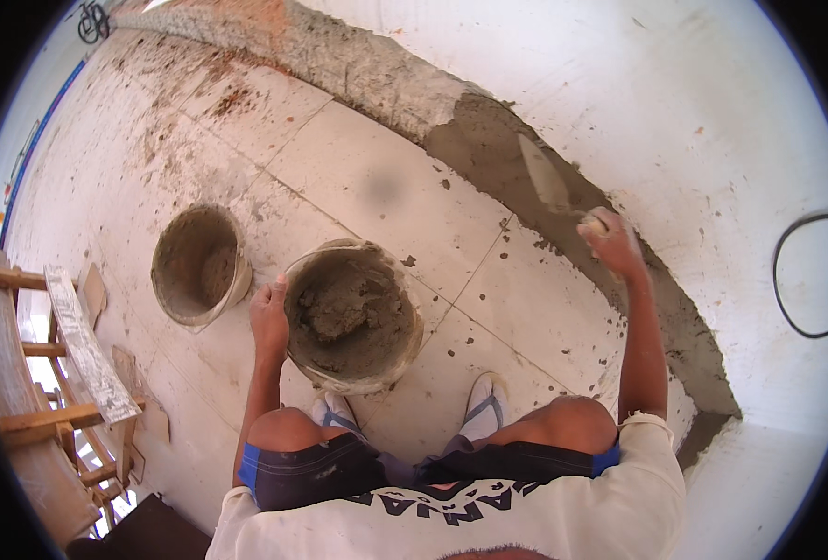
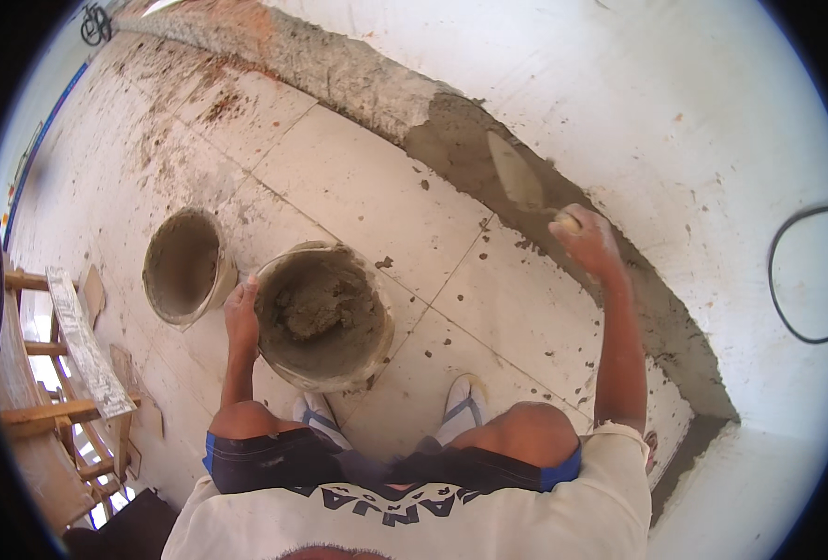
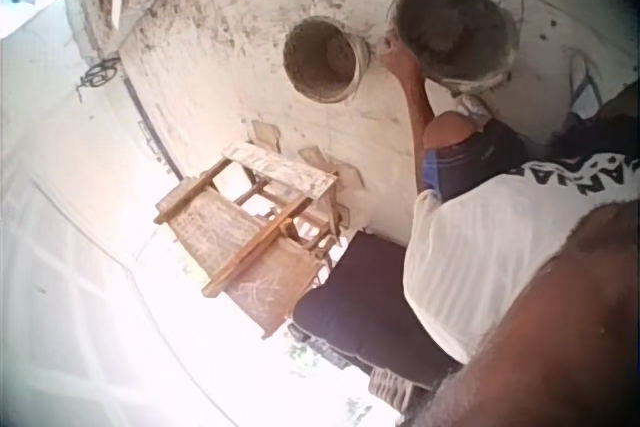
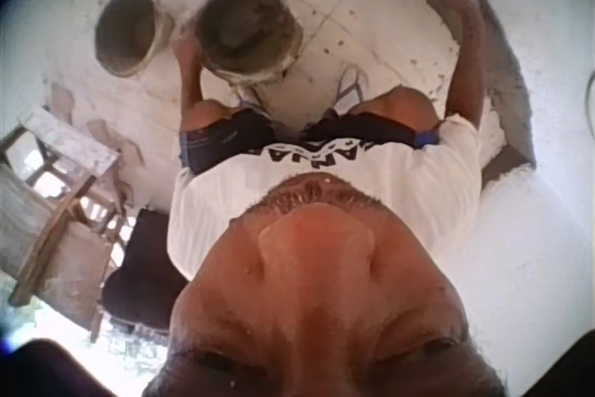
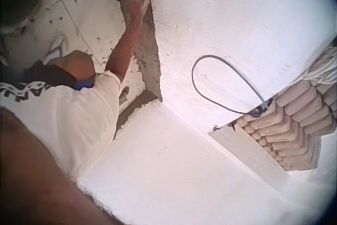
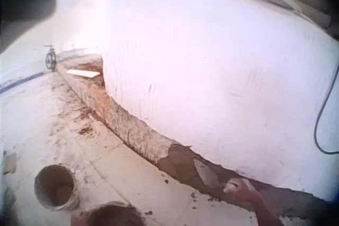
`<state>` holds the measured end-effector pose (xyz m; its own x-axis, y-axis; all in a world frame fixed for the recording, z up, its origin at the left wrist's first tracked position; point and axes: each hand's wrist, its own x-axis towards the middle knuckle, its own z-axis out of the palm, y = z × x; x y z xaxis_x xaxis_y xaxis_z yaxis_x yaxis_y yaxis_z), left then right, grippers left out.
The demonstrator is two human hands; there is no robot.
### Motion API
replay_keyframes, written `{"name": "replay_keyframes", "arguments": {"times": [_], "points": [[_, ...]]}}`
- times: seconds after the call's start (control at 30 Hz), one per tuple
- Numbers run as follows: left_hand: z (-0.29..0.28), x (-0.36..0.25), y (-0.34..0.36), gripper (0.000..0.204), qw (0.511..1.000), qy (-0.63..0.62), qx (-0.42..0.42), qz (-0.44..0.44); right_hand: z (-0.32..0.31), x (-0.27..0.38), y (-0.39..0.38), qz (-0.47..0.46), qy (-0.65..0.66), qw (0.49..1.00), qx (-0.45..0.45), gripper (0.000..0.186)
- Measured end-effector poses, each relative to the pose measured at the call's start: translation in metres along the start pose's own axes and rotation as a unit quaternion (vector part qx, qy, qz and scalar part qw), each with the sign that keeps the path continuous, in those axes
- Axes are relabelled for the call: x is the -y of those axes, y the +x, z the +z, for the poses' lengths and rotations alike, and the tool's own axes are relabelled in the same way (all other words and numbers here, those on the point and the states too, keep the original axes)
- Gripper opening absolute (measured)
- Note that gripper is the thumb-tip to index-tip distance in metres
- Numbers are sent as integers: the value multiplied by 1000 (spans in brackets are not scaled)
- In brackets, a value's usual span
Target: The person applies wet mortar from a bucket to the base of a wall using a trowel.
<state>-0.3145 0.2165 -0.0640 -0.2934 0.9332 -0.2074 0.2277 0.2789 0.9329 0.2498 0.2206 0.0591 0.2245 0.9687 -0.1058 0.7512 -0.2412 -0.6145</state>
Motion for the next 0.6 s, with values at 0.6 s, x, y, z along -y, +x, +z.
{"name": "replay_keyframes", "arguments": {"times": [0.6], "points": [[6,-28,-16,39,999,-28,-4,-24,104,14,89,93,-43,995,4,39]]}}
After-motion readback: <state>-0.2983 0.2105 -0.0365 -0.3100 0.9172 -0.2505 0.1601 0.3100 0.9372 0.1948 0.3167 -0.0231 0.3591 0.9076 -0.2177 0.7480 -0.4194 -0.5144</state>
